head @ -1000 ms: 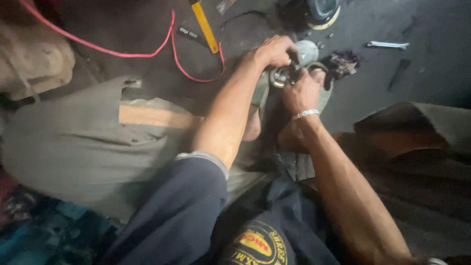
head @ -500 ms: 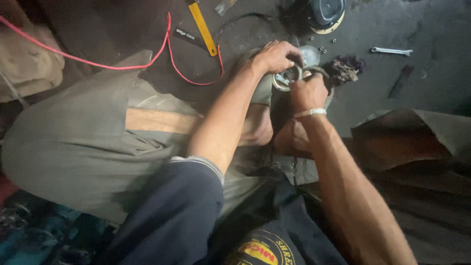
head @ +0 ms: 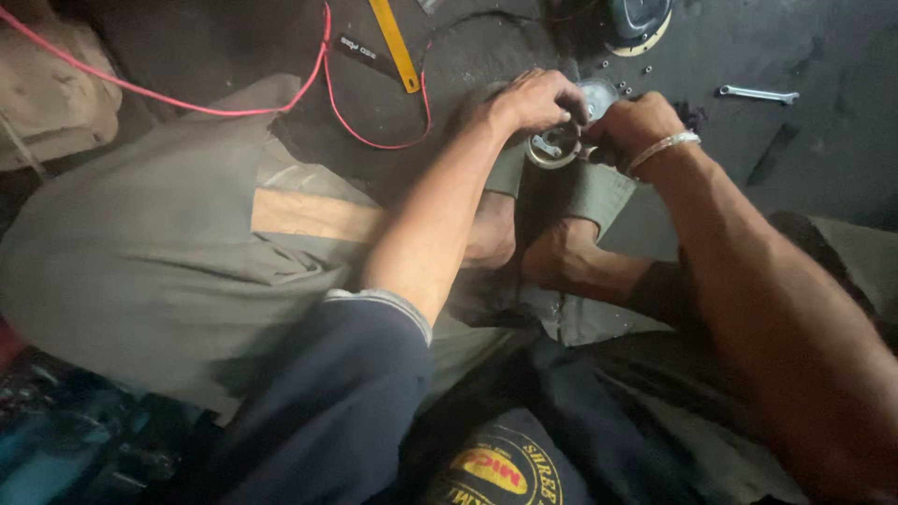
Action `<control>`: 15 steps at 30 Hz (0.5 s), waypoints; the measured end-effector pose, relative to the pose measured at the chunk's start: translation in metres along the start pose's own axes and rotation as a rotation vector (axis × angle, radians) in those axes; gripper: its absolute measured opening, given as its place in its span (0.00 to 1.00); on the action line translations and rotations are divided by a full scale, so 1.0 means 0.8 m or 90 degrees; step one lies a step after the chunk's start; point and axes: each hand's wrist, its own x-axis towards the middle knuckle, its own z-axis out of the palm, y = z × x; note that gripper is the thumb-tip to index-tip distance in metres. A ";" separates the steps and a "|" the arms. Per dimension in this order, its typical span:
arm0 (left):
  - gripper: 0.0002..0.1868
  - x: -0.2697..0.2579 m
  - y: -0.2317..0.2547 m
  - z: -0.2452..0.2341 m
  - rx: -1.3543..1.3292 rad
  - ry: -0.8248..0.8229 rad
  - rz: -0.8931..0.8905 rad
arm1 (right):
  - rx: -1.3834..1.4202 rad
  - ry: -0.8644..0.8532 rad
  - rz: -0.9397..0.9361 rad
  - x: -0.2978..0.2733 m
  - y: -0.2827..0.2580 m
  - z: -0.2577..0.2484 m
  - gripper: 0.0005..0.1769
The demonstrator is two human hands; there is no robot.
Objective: The person sits on the floor and cleans a circular mechanical component with a cloth. They then use a screwdriver to adjust internal parts of the component and later attach a cylindrical piece to it.
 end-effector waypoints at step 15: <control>0.16 -0.014 0.024 -0.010 -0.040 0.024 -0.009 | -0.105 0.386 -0.258 -0.073 0.041 0.154 0.17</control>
